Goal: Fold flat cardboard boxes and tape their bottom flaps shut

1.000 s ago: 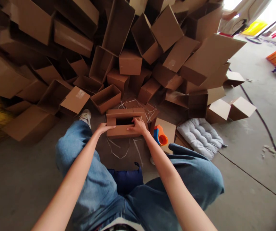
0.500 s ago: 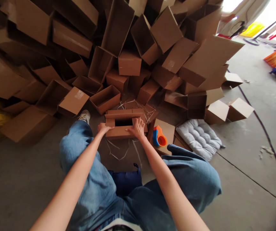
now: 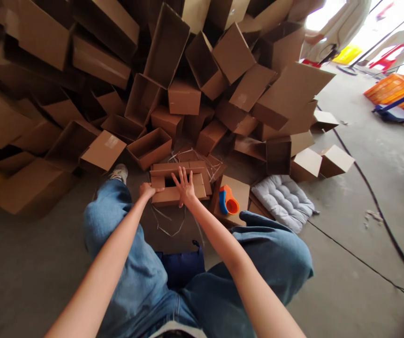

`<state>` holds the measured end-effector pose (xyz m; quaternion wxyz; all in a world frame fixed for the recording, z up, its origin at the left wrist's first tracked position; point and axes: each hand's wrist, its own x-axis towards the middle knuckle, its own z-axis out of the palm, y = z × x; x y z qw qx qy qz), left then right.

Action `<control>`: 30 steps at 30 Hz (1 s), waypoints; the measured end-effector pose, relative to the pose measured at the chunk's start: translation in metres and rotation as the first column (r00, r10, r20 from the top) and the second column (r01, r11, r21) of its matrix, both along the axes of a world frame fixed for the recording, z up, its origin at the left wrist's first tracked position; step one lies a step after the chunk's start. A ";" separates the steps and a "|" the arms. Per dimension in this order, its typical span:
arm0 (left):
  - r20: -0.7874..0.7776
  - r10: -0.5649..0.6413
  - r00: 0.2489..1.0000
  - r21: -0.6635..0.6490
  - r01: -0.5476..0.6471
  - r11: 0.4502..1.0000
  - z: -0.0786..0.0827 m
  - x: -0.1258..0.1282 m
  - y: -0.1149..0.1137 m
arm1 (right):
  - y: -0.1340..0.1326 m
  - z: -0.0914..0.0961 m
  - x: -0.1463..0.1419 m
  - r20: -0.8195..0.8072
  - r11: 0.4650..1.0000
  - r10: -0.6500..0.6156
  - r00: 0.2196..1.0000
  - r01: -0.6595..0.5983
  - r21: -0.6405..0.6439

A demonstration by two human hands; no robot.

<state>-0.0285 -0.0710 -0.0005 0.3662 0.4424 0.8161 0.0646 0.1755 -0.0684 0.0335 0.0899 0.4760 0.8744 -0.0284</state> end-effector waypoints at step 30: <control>0.015 -0.023 1.000 0.030 0.022 0.999 -0.001 0.002 -0.011 | -0.036 -0.006 0.009 -0.128 0.989 -0.127 0.984 0.136 0.064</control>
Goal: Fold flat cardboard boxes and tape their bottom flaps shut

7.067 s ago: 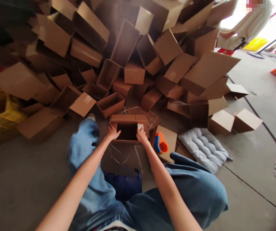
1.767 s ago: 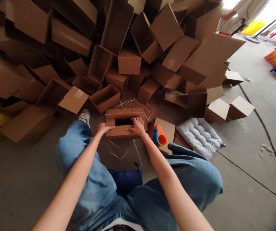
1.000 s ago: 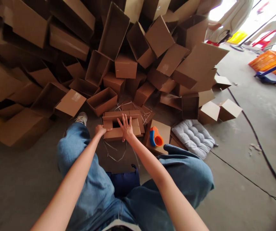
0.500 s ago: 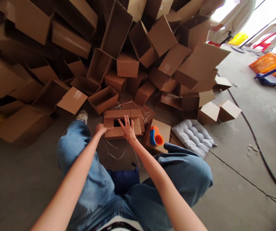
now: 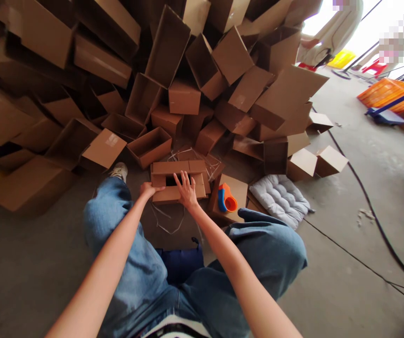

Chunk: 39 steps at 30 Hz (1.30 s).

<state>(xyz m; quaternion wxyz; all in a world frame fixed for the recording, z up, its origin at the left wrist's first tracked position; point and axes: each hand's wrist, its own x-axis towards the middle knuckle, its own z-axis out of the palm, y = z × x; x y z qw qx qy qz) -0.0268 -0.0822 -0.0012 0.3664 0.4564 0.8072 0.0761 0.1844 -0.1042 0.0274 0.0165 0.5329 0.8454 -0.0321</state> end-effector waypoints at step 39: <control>-0.025 -0.125 0.992 0.067 0.127 0.990 -0.006 -0.004 0.002 | -0.009 0.006 -0.007 -0.070 0.988 -0.101 0.992 0.092 -0.127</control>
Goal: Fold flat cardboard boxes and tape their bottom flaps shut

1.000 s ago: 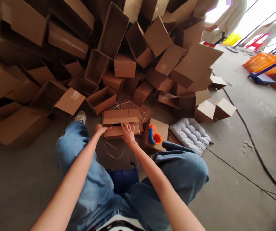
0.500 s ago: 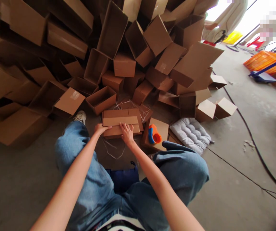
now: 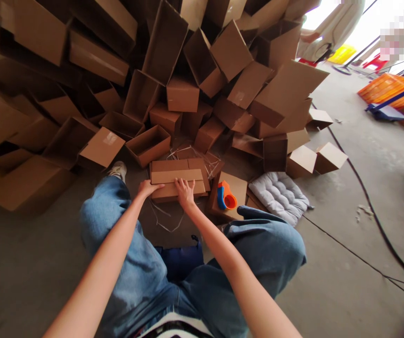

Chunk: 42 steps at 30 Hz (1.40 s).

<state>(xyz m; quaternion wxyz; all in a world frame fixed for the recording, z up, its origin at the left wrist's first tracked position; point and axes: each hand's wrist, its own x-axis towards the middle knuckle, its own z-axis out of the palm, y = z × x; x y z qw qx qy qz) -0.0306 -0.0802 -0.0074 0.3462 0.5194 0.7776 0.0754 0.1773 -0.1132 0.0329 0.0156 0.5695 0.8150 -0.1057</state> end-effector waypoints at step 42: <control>-0.020 -0.011 1.000 -0.006 0.011 1.000 0.003 0.000 0.000 | 0.004 -0.008 -0.015 0.184 0.994 0.091 0.979 -0.099 0.038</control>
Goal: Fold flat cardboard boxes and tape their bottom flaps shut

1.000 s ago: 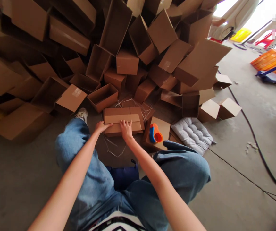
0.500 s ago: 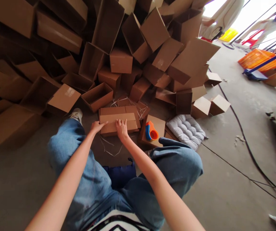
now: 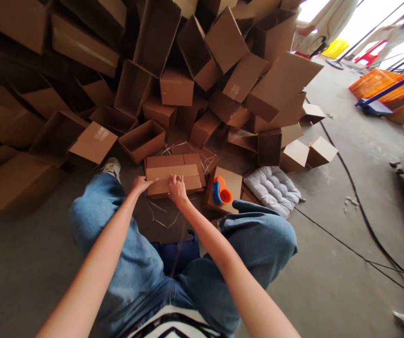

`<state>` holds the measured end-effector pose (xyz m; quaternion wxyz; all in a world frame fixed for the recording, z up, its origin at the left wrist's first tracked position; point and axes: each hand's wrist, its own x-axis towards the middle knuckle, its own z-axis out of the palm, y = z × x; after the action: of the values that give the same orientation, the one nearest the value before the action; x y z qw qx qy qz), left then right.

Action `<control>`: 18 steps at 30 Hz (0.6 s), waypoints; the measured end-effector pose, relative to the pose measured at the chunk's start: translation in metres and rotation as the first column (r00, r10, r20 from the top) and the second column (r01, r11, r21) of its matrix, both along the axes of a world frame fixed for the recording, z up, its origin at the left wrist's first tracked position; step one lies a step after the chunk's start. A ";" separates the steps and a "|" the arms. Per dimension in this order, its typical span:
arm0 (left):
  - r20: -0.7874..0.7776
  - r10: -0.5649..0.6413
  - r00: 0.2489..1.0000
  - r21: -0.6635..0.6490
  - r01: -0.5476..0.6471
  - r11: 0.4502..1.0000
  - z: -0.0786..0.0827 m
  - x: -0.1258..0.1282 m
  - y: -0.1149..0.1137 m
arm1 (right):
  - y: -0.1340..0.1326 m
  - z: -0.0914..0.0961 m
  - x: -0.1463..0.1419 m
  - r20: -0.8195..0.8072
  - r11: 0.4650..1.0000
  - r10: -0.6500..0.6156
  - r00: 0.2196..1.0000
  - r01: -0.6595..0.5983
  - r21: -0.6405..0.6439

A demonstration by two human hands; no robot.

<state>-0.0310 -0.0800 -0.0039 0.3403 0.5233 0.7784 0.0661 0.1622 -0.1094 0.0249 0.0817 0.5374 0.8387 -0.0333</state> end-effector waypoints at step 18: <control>-0.022 -0.009 1.000 -0.012 0.009 1.000 -0.004 -0.001 0.000 | 0.002 0.007 -0.014 0.091 0.997 0.066 0.994 -0.061 -0.056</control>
<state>-0.0321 -0.0796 -0.0083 0.3353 0.5255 0.7801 0.0541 0.1482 -0.1074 0.0319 0.1359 0.5092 0.8494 -0.0282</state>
